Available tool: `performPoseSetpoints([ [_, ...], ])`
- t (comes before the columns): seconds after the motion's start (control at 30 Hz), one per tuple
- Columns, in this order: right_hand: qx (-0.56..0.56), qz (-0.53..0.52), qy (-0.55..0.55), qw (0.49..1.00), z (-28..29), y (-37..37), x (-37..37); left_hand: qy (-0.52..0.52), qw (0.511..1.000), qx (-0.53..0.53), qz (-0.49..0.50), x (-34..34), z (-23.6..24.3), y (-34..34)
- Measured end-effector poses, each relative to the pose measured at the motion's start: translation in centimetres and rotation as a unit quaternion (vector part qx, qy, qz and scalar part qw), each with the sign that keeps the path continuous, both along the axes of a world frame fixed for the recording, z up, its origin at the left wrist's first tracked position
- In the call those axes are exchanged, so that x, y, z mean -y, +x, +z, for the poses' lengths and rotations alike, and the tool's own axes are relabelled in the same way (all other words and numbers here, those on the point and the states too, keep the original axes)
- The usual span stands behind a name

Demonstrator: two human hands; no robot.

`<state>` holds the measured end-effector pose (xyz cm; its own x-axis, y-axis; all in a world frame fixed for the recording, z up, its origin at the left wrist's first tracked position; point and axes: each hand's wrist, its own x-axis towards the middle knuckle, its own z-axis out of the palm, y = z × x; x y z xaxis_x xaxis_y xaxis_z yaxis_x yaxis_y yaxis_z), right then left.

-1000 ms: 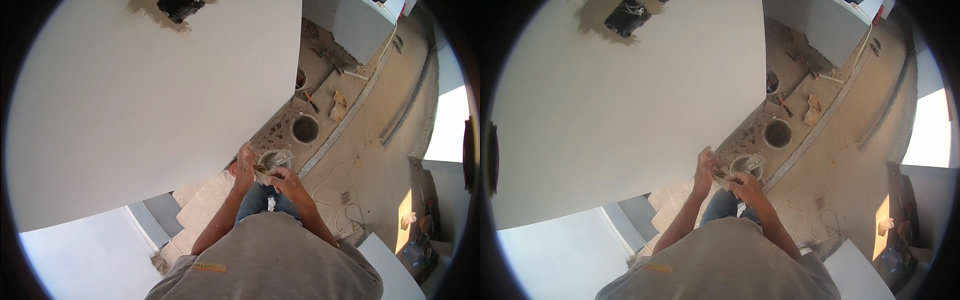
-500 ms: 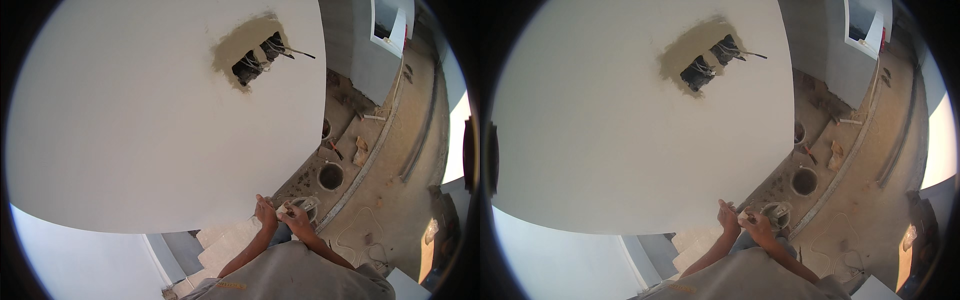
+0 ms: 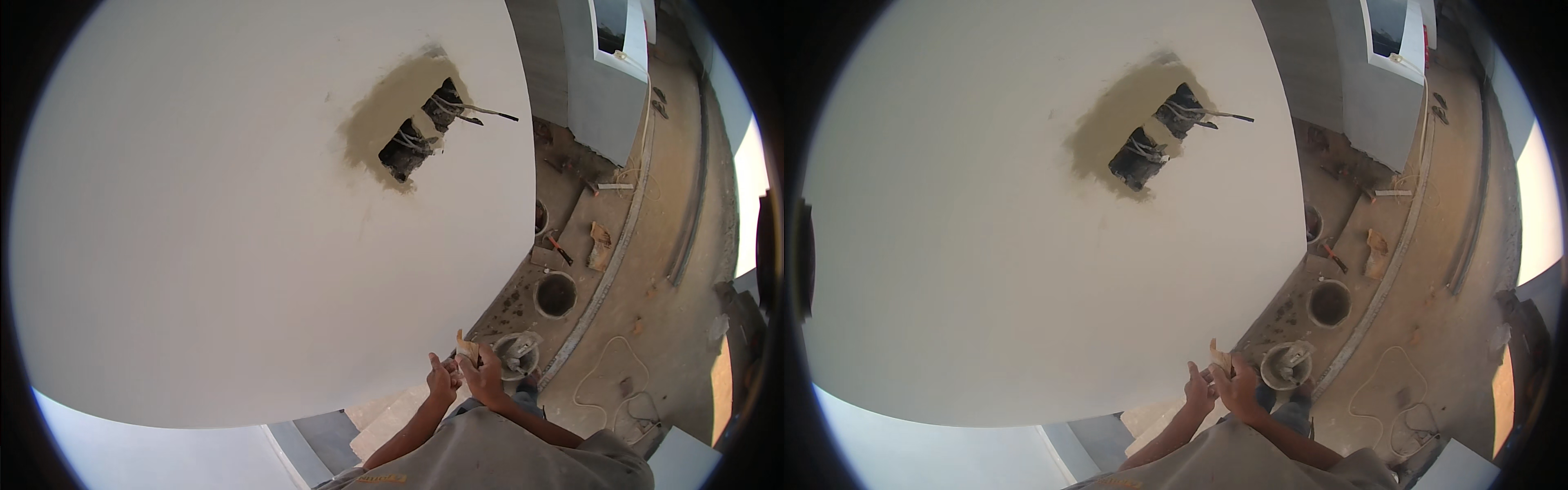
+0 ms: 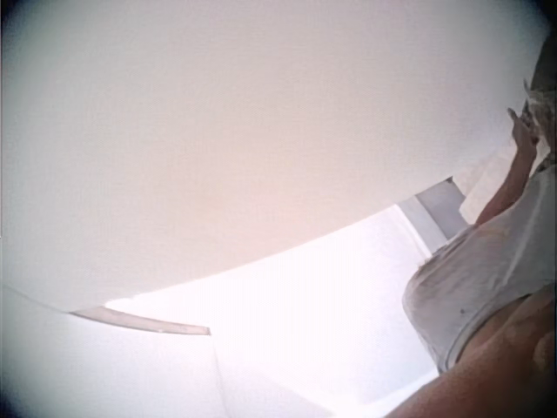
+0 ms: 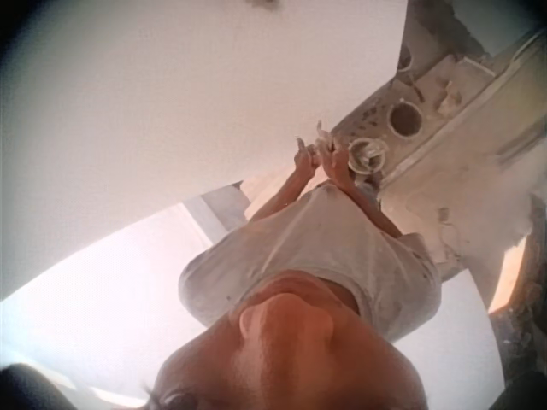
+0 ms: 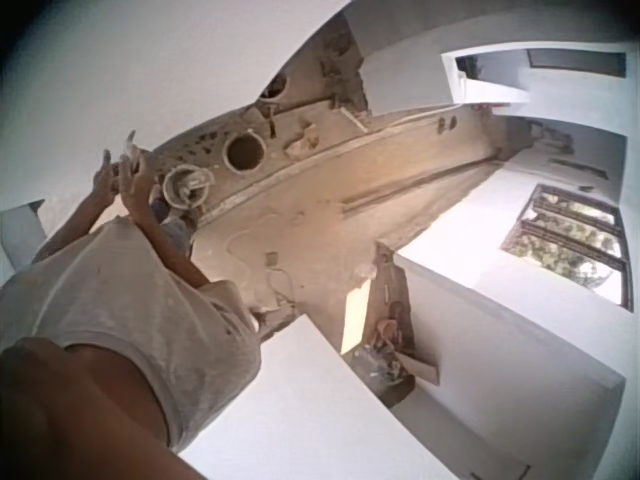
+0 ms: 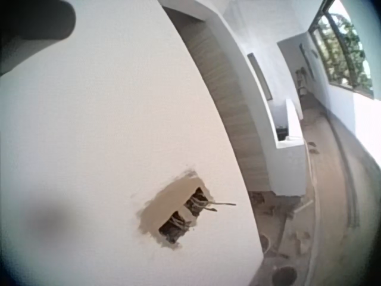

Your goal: The person applies plaster around an electrical junction box in a wall using a trowel and then smooths it with a small wooden block.

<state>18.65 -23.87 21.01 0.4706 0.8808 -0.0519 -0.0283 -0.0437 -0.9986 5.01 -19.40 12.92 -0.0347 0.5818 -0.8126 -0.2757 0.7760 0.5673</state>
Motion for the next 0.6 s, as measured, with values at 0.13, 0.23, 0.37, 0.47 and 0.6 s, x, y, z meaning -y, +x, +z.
performPoseSetpoints([
  [0.13, 0.027, -0.05, 0.15, 0.987, 9.0, 2.5, -5.9, 0.069, 0.934, -0.311, -0.161, 3.4, -2.8, -9.0],
  [0.23, 0.103, -0.133, 0.308, 0.936, 15.6, 2.7, -10.1, -0.006, 0.918, -0.366, -0.153, 7.7, -5.3, -18.4],
  [0.37, 0.221, -0.247, 0.407, 0.851, 20.6, 2.9, -14.7, -0.052, 0.86, -0.475, -0.18, 15.2, -8.0, -29.0],
  [0.47, 0.166, -0.315, 0.433, 0.828, 21.5, 2.4, -18.0, -0.097, 0.859, -0.471, -0.174, 17.5, -9.2, -30.4],
  [0.6, 0.233, -0.316, 0.409, 0.824, 23.6, 2.5, -18.9, -0.099, 0.896, -0.404, -0.158, 17.0, -9.5, -29.6],
])
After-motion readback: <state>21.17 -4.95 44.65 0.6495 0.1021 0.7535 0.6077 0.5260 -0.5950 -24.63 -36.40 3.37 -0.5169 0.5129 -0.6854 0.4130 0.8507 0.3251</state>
